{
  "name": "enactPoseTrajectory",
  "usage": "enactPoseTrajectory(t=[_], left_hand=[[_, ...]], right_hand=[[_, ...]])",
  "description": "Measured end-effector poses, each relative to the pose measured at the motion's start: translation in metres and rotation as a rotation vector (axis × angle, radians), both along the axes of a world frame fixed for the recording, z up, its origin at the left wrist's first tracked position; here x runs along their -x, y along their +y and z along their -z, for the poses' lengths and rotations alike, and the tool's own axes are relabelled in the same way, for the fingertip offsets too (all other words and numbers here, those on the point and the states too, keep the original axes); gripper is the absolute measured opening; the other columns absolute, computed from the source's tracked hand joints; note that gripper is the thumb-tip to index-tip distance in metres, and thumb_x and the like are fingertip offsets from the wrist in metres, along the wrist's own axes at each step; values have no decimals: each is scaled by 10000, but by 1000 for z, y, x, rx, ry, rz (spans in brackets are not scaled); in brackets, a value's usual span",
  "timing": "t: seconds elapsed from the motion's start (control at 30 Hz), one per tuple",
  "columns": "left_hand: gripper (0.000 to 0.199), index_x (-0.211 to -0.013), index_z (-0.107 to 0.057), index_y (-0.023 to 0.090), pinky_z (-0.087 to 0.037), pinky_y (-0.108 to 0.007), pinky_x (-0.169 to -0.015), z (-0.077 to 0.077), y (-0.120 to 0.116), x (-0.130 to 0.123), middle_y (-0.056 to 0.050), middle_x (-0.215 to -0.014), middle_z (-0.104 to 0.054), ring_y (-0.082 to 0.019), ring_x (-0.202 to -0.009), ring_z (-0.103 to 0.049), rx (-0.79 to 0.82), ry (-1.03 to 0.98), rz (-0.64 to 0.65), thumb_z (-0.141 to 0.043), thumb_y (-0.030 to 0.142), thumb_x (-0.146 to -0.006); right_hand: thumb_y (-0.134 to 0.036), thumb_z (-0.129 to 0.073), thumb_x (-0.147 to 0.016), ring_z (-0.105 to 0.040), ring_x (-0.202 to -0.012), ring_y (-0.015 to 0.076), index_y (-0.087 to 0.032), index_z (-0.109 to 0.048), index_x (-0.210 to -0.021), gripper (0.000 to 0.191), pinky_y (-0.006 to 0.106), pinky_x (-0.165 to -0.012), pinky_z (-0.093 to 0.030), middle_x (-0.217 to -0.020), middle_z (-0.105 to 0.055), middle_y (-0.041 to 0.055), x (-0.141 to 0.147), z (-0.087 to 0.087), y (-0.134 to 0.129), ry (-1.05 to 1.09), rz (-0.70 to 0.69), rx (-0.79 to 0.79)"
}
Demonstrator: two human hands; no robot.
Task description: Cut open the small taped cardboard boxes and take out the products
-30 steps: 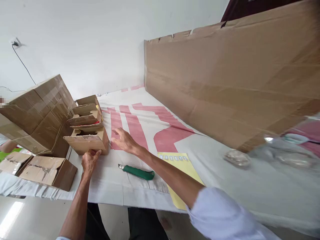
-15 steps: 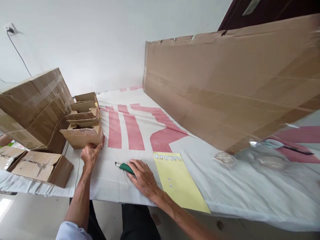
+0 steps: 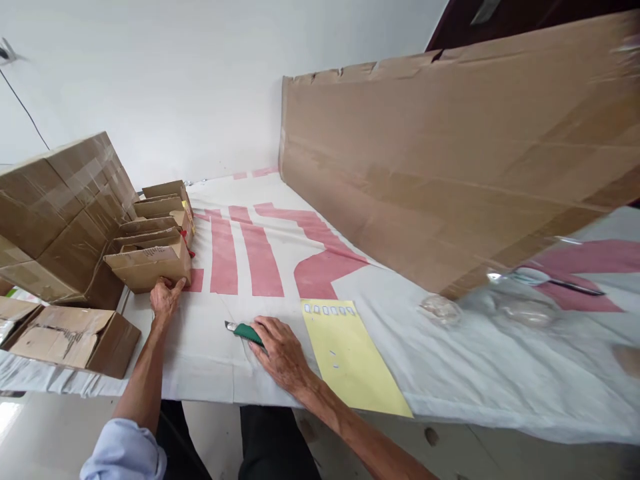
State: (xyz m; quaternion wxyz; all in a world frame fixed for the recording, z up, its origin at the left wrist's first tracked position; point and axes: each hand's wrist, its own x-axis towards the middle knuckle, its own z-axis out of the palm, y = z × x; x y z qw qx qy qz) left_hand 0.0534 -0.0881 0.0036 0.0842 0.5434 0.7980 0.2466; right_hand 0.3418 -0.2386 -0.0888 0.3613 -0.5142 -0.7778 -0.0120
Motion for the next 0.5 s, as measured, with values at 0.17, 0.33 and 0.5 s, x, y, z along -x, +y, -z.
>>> enactPoseTrajectory(t=[0.17, 0.33, 0.5], left_hand=[[405, -1069, -708, 163, -579, -460, -972, -2, 41, 3, -79, -1059, -755, -254, -1027, -725, 2, -3, 85, -748, 556, -977], [372, -1156, -717, 153, -611, -476, -976, -8, 83, 7, -88, -1160, -740, -250, -1071, -722, 2, -23, 131, -720, 501, -1028], [352, -1210, -709, 151, -628, -465, -952, -10, 119, 11, -92, -1203, -732, -251, -1070, -725, -7, -53, 171, -720, 458, -1037]], right_hand=[[-150, -644, -980, -695, -1115, 301, -199, -700, -1232, 262, 454, -960, -571, -1235, -753, 128, -1, 0, 0, -6, 4, -24], [-174, -650, -996, -692, -1121, 294, -185, -702, -1250, 260, 432, -966, -554, -1245, -747, 144, -3, 0, 0, -10, -10, -38], [-174, -609, -1008, -683, -1132, 296, -190, -692, -1283, 287, 445, -974, -551, -1258, -747, 142, -4, 2, -2, -14, 8, -34]])
